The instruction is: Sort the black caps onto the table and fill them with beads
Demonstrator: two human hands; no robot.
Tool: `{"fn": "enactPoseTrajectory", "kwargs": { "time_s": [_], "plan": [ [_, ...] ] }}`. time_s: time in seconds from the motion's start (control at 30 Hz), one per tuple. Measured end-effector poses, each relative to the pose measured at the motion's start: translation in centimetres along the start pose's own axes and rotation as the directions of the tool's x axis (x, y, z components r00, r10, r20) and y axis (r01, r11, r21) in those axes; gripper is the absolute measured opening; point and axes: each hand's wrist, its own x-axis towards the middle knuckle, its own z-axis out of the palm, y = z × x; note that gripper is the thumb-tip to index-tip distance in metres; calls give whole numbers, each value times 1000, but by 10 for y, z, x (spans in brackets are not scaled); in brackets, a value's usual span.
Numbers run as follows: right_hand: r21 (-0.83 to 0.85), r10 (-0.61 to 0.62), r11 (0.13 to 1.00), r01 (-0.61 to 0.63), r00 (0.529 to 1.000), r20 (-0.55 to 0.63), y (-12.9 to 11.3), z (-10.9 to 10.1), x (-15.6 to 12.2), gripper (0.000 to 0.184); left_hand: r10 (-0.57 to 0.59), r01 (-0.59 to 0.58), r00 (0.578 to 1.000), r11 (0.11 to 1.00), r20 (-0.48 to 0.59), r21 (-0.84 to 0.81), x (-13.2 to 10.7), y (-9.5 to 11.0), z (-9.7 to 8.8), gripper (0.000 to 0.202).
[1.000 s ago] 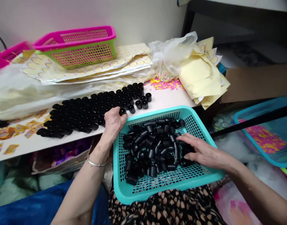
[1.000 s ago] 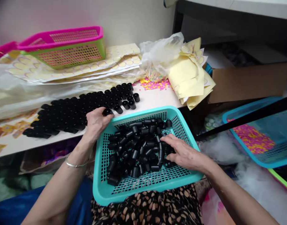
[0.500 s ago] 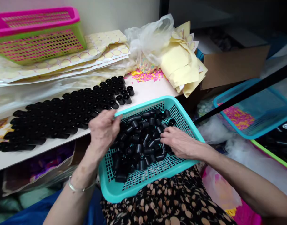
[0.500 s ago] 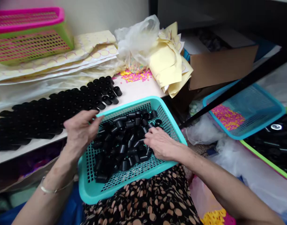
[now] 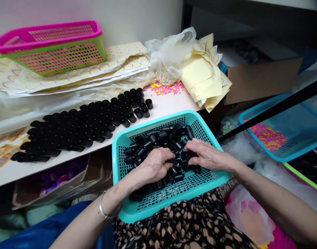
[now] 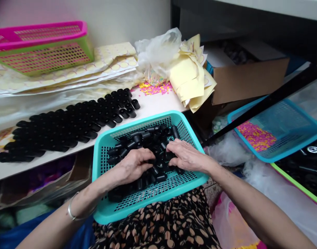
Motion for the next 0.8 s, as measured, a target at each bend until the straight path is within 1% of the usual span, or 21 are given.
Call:
{"fn": "enactPoseTrajectory", "kwargs": {
  "time_s": [0.1,0.17,0.23,0.33,0.4,0.47,0.53,0.57,0.63,0.7,0.77,0.8],
  "plan": [
    [192,77,979,-70,997,-31,0,2,-5,24,-158,154,987,963,2,-220,11,6,3,29],
    [285,113,954,-94,992,-51,-1,4,-6,23,-215,221,975,907,58,-359,17,7,7,40],
    [380,141,920,-100,987,-82,-2,5,-6,21,-203,246,969,824,141,-510,22,6,14,54],
    [543,193,833,-106,976,-105,-4,5,-7,20,-145,265,964,629,224,-731,26,2,24,69],
    [648,210,755,-104,974,-89,-3,5,-9,22,-134,290,957,504,258,-814,26,1,28,64],
    [744,211,662,-91,975,-69,-2,5,-10,23,-134,337,941,439,310,-833,25,3,29,49],
    [835,222,545,-74,973,-58,0,5,-12,23,-150,365,931,416,333,-833,24,5,29,36],
    [878,237,475,-61,970,-61,1,6,-13,26,-175,355,935,414,309,-838,23,7,29,35],
    [949,278,313,-36,959,-55,1,7,-14,36,-242,286,951,445,193,-849,23,12,27,39],
    [990,308,140,-11,951,-33,1,8,-16,43,-277,197,959,511,57,-837,23,17,26,44],
    [1000,311,-7,-9,950,11,0,10,-16,38,-263,126,964,561,-31,-818,25,23,25,48],
    [998,304,-61,-15,952,33,-1,11,-16,32,-252,100,966,574,-59,-813,27,25,25,50]
  ]
}}
